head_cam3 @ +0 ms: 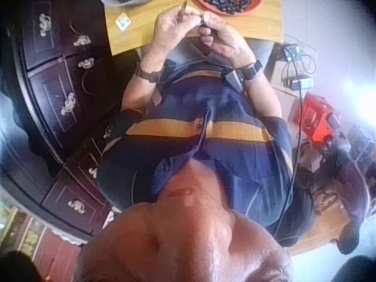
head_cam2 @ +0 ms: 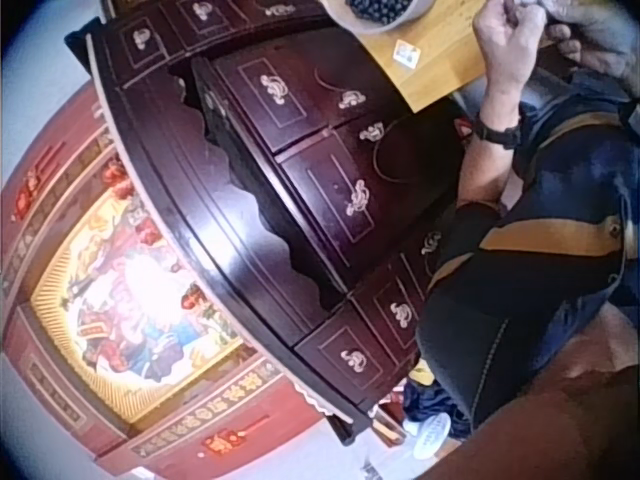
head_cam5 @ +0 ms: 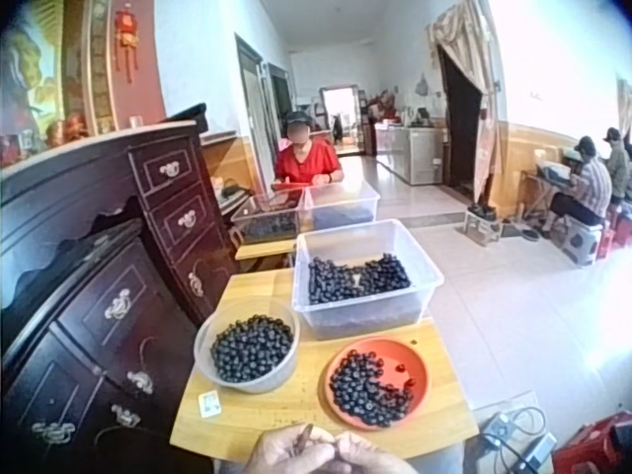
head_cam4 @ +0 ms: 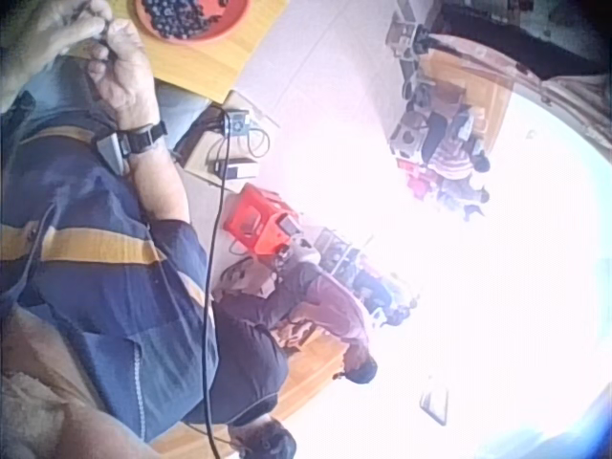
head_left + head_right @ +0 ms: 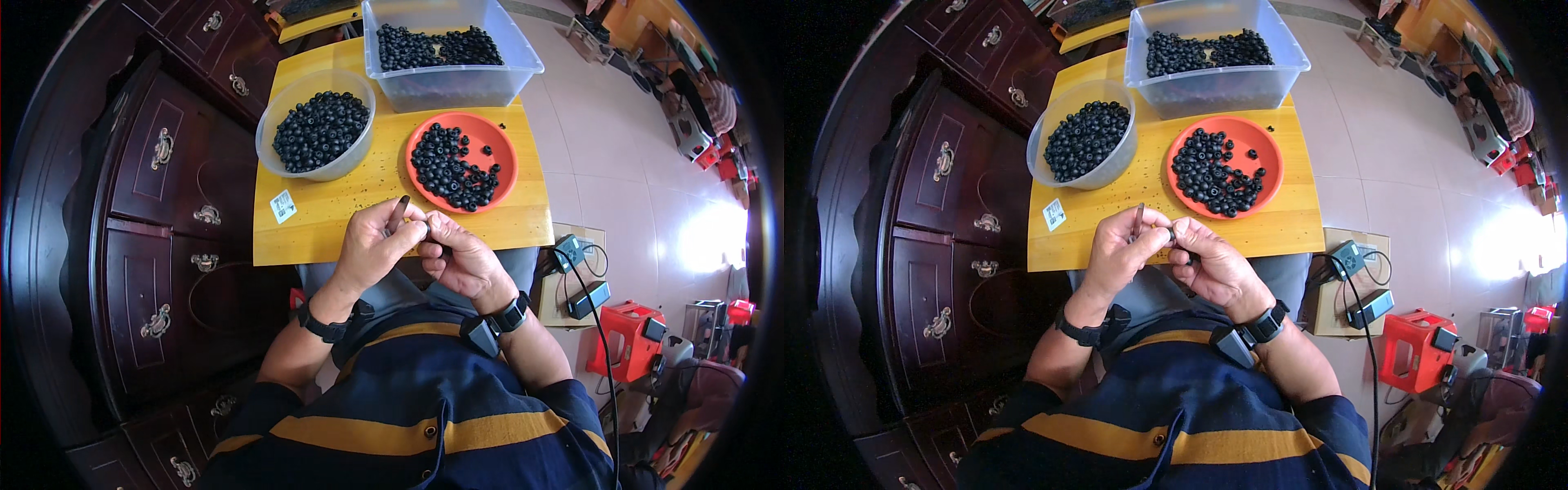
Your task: Sorting and processing small dark oval objects using a utility knife and various containers.
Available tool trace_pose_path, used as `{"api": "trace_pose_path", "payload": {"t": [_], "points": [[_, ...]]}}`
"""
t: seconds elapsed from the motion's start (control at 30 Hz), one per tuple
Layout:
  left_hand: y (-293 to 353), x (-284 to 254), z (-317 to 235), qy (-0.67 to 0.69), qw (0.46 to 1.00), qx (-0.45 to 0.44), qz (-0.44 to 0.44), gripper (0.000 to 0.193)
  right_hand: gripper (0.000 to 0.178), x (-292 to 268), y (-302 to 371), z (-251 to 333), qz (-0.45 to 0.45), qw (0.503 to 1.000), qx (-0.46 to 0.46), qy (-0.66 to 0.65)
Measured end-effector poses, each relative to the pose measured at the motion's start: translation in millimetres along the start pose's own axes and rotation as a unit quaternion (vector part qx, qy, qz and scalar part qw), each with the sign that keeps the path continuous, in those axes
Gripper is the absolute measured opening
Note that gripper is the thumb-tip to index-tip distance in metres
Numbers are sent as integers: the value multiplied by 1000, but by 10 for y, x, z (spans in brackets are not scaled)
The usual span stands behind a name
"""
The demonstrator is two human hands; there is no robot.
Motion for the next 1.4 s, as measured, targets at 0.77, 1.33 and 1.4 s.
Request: {"api": "trace_pose_path", "payload": {"t": [0.77,1.33,1.4], "points": [[-87,96,-62,119,992,26,18,15,6,-45,-26,34,-17,999,1,-41],[-56,-574,-624,-262,957,88,-88,27,47,15,-71,43,14,994,-23,-102],[4,-356,-369,-231,971,38,-42,24,47,10,-94,29,30,993,-22,-109]]}}
Point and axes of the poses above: each hand's wrist, its own y-axis away from the middle knuckle, its own x-axis out of the palm, z = x × y, the point moved 9 cm from there along -y, towards the middle knuckle, and after that the axes turned 13 degrees about z, right-handed, at the moved point
